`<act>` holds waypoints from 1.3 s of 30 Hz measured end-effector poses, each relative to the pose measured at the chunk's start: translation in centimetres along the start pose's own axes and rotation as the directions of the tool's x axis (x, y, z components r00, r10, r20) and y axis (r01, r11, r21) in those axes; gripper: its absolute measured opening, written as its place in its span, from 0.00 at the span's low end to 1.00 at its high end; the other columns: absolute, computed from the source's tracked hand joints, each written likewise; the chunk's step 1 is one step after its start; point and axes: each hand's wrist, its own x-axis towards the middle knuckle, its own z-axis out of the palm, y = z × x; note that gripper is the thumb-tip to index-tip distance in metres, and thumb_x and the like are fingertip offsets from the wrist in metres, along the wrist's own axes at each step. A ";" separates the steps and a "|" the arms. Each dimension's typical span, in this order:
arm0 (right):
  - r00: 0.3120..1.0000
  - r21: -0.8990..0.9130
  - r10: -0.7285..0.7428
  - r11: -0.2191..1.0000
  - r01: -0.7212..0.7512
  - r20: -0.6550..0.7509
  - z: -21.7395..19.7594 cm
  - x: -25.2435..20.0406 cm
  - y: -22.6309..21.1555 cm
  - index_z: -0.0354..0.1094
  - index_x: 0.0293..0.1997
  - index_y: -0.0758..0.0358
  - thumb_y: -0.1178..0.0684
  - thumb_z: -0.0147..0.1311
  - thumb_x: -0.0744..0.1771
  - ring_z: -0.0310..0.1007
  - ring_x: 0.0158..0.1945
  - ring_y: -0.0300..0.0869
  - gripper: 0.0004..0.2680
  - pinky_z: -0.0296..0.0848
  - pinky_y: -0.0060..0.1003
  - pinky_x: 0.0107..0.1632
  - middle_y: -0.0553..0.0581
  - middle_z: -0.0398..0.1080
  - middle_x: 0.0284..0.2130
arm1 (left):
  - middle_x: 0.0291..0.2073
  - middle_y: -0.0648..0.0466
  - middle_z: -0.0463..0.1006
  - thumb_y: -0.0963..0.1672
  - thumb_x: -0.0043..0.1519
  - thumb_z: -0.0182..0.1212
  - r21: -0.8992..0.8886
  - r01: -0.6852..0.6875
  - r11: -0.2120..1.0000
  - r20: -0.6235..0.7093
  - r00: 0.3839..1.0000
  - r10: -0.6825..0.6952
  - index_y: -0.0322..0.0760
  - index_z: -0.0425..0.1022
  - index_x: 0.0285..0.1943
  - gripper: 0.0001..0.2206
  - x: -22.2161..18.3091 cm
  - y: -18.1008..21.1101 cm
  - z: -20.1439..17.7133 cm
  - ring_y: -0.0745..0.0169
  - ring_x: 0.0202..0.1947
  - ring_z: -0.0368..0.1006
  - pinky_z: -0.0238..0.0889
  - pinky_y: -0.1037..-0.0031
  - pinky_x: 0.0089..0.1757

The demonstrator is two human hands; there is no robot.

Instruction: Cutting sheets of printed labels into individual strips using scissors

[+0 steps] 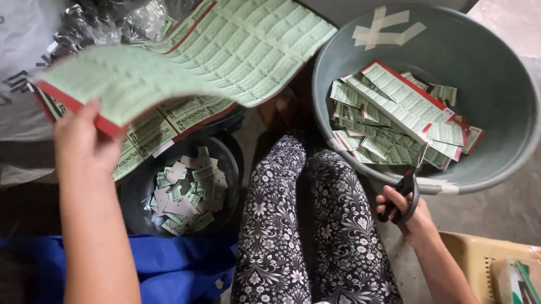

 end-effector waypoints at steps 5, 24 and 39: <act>0.995 0.085 -0.048 0.996 0.041 0.082 1.1 0.0 -1.1 0.63 0.43 0.65 0.50 0.59 0.68 0.76 0.27 0.46 0.10 0.70 0.30 0.26 0.67 0.77 0.33 | 0.39 0.41 0.84 0.36 0.60 0.58 -0.293 0.027 0.956 0.036 0.999 -0.017 0.23 0.74 0.53 0.12 -10.3 4.7 8.0 0.49 0.36 0.84 0.75 0.72 0.27; 0.973 0.321 -0.152 0.926 0.201 -0.172 -9.5 -0.5 2.6 0.71 0.34 0.53 0.55 0.61 0.61 0.76 0.28 0.38 0.04 0.78 0.31 0.35 0.49 0.75 0.27 | 0.47 0.32 0.81 0.39 0.62 0.58 0.569 0.176 0.803 0.231 0.903 -0.362 0.33 0.66 0.57 0.15 -13.3 -12.0 -12.3 0.43 0.40 0.79 0.75 0.54 0.42; 0.863 0.066 -0.356 0.913 0.404 -0.359 -9.2 -10.6 3.7 0.64 0.41 0.52 0.48 0.58 0.72 0.73 0.27 0.38 0.07 0.75 0.31 0.34 0.51 0.73 0.33 | 0.47 0.43 0.78 0.51 0.52 0.74 0.449 0.611 0.652 0.648 0.279 -0.708 0.31 0.53 0.74 0.44 -34.1 -32.9 -6.9 0.52 0.37 0.79 0.76 0.66 0.40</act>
